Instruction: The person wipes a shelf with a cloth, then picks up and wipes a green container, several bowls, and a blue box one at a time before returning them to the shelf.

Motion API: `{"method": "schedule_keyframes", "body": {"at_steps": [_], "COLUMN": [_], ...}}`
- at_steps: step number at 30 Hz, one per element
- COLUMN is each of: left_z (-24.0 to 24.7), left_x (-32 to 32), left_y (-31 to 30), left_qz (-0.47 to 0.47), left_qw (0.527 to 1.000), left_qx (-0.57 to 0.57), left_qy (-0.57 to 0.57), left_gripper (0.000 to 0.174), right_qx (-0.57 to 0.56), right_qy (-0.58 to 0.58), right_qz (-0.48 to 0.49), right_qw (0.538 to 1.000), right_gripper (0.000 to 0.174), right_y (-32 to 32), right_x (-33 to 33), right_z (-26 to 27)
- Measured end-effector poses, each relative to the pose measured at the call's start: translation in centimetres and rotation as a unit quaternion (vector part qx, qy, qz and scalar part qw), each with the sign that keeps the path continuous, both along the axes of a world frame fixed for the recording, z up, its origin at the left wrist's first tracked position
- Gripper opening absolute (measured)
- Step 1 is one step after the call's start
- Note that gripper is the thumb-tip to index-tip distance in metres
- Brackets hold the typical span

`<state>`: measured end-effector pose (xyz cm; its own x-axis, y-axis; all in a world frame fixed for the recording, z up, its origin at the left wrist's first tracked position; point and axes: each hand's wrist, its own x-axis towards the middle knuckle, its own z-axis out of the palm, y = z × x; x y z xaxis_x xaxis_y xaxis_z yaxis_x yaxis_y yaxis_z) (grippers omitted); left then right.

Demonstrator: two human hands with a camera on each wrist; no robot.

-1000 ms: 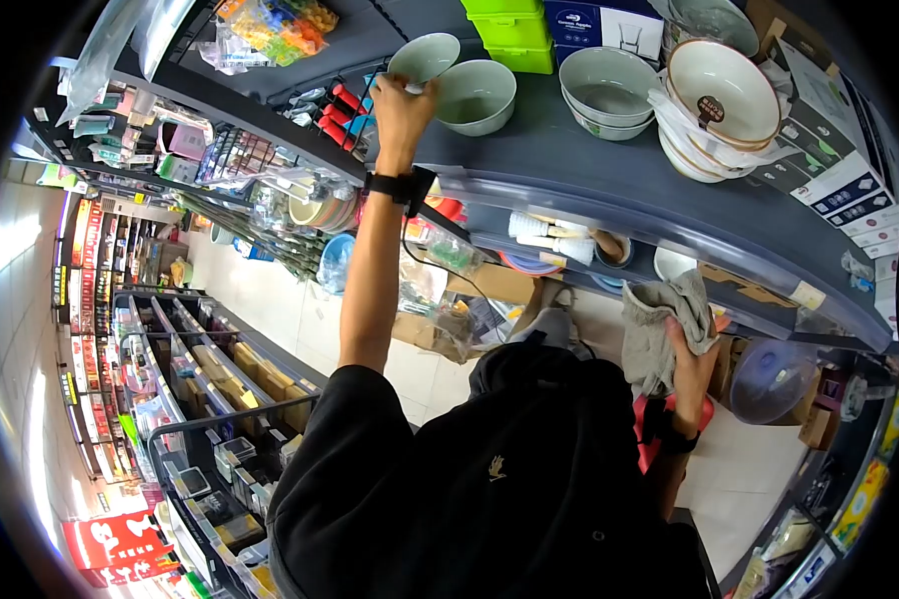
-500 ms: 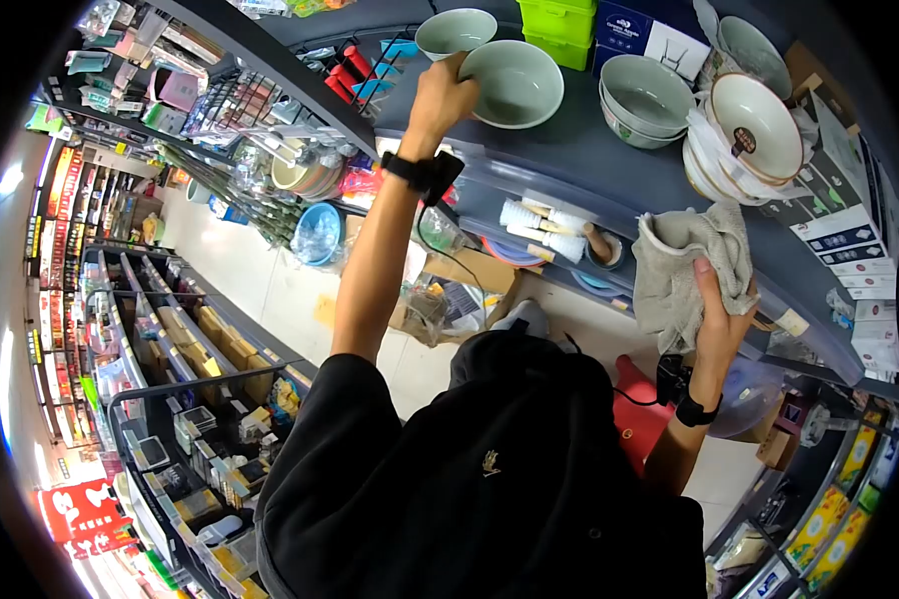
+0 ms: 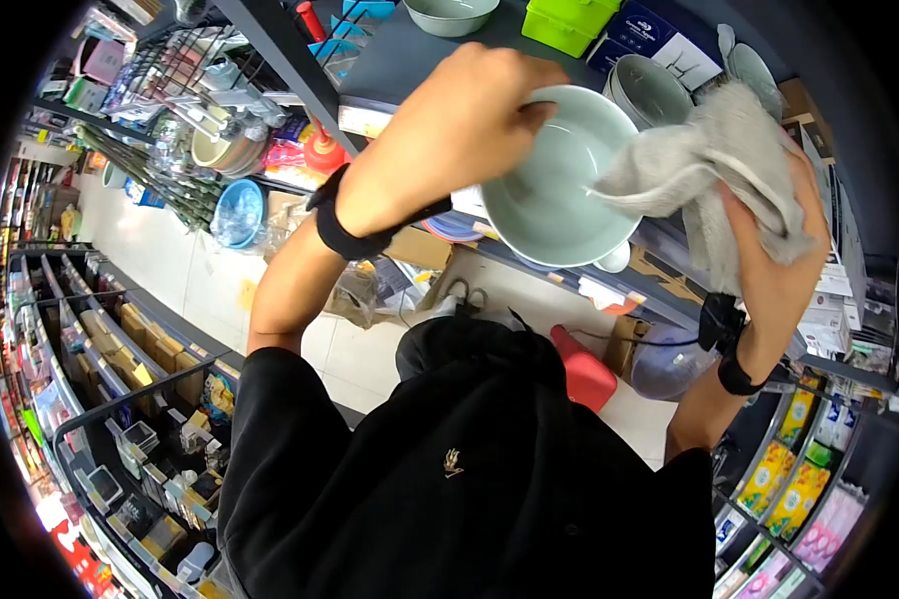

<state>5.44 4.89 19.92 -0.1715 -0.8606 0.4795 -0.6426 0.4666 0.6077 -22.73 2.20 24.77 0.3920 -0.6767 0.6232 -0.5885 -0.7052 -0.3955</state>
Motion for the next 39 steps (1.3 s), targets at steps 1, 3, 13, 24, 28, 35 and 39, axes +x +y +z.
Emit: {"method": "schedule_keyframes", "body": {"at_steps": [1, 3, 13, 24, 28, 35, 39], "left_z": [-0.1, 0.0, -1.8, -4.1, -4.8, -5.0, -3.5], "left_x": [-0.4, -1.5, -1.8, 1.6, 3.6, 7.5, 10.4], "left_y": [0.1, 0.4, -0.3, 0.3, -1.8, -5.5, -9.5], "left_qz": [0.011, 0.029, 0.037, -0.034, -0.037, 0.054, 0.146], "left_qw": [0.999, 0.996, 0.994, 0.995, 0.988, 0.994, 0.974], "left_qx": [-0.025, -0.053, -0.026, 0.091, 0.140, 0.072, 0.031], "left_qy": [-0.031, -0.070, -0.098, 0.032, 0.045, 0.057, 0.170], "left_gripper": [0.020, 0.013, 0.011, 0.019, 0.020, 0.027, 0.028], "right_qx": [-0.013, -0.002, -0.076, -0.011, 0.011, 0.118, 0.150], "right_qy": [0.047, 0.116, 0.076, -0.242, -0.233, -0.274, -0.334], "right_qz": [0.042, -0.009, -0.086, -0.209, -0.231, -0.241, -0.284], "right_qw": [0.998, 0.993, 0.991, 0.948, 0.945, 0.924, 0.886], "right_gripper": [0.047, 0.050, 0.041, 0.036, 0.036, 0.045, 0.054], "right_y": [-0.3, 0.9, -2.9, 2.3, 4.0, 6.1, 7.4], "right_x": [0.9, 4.6, 3.9, -0.5, -2.6, -6.9, -6.9], "right_z": [0.1, -0.4, -6.2, -4.2, -6.4, -12.2, -15.0]}}
